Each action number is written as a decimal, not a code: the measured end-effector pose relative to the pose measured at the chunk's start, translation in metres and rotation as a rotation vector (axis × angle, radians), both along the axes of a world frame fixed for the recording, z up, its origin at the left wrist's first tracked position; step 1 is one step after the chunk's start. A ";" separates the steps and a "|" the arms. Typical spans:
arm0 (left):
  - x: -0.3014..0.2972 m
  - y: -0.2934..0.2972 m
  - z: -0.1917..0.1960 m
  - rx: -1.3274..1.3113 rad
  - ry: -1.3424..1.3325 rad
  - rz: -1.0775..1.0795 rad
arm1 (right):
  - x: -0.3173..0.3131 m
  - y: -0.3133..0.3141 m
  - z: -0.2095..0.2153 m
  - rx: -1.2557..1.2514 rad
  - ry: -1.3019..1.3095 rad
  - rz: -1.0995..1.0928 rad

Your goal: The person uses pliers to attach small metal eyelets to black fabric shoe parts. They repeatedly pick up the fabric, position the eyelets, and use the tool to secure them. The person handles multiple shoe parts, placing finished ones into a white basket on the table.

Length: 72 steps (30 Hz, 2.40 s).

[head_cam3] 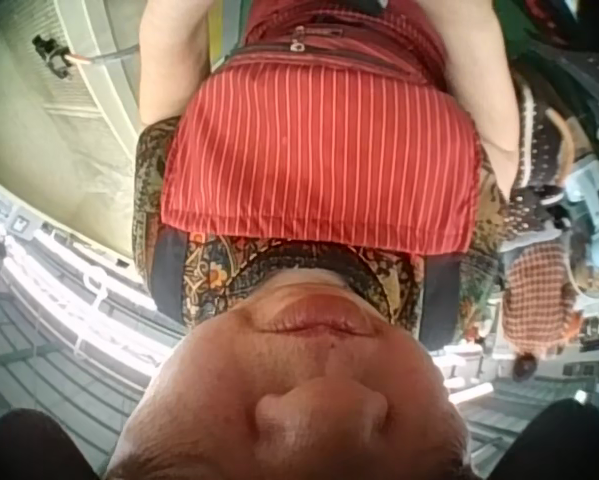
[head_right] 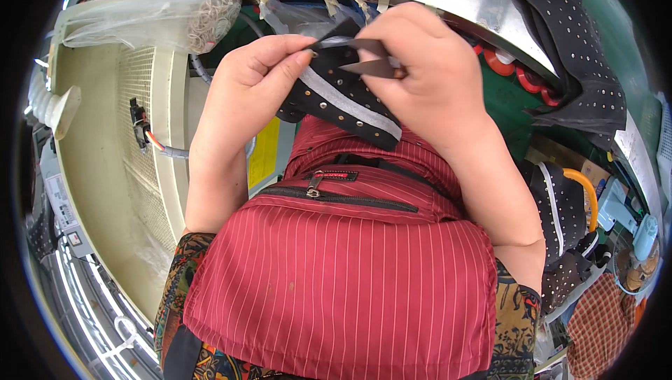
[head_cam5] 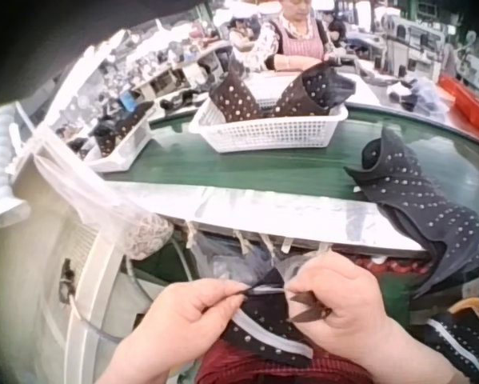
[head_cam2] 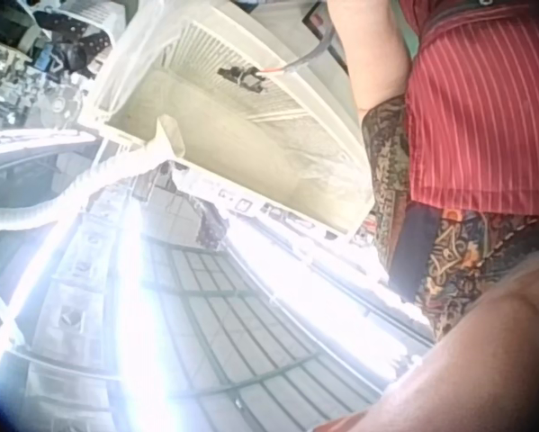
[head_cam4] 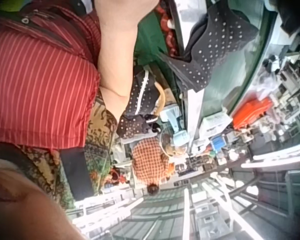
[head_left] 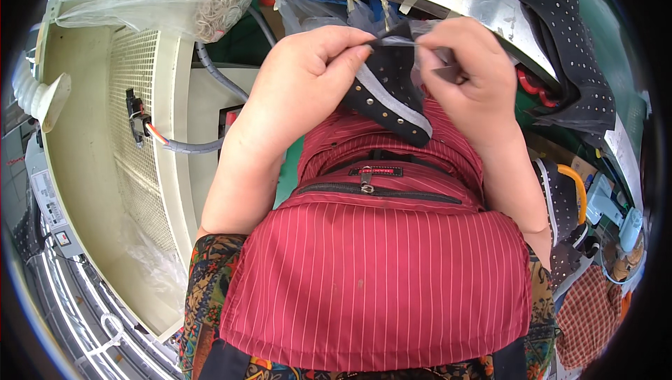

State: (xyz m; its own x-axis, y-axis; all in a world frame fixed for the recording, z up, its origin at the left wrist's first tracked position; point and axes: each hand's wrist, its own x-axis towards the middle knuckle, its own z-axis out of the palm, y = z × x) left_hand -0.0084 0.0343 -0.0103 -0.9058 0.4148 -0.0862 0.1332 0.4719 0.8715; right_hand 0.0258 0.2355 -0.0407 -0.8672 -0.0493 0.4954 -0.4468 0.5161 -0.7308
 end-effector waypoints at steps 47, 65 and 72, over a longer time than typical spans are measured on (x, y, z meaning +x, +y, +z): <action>0.000 -0.020 0.022 0.096 -0.136 -0.014 | -0.015 -0.005 0.049 0.036 -0.340 0.200; -0.004 -0.010 0.016 0.281 -0.253 -0.133 | -0.028 0.001 0.044 -0.127 -0.489 0.129; -0.007 -0.016 0.009 0.285 -0.239 -0.169 | -0.030 0.004 0.037 -0.143 -0.405 0.211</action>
State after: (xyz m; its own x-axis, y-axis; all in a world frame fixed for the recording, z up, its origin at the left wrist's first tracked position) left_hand -0.0153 0.0185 -0.0012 -0.7912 0.5939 -0.1460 -0.0339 0.1957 0.9801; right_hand -0.0043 0.2395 -0.0040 -0.9703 -0.2013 0.1343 -0.1956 0.3257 -0.9250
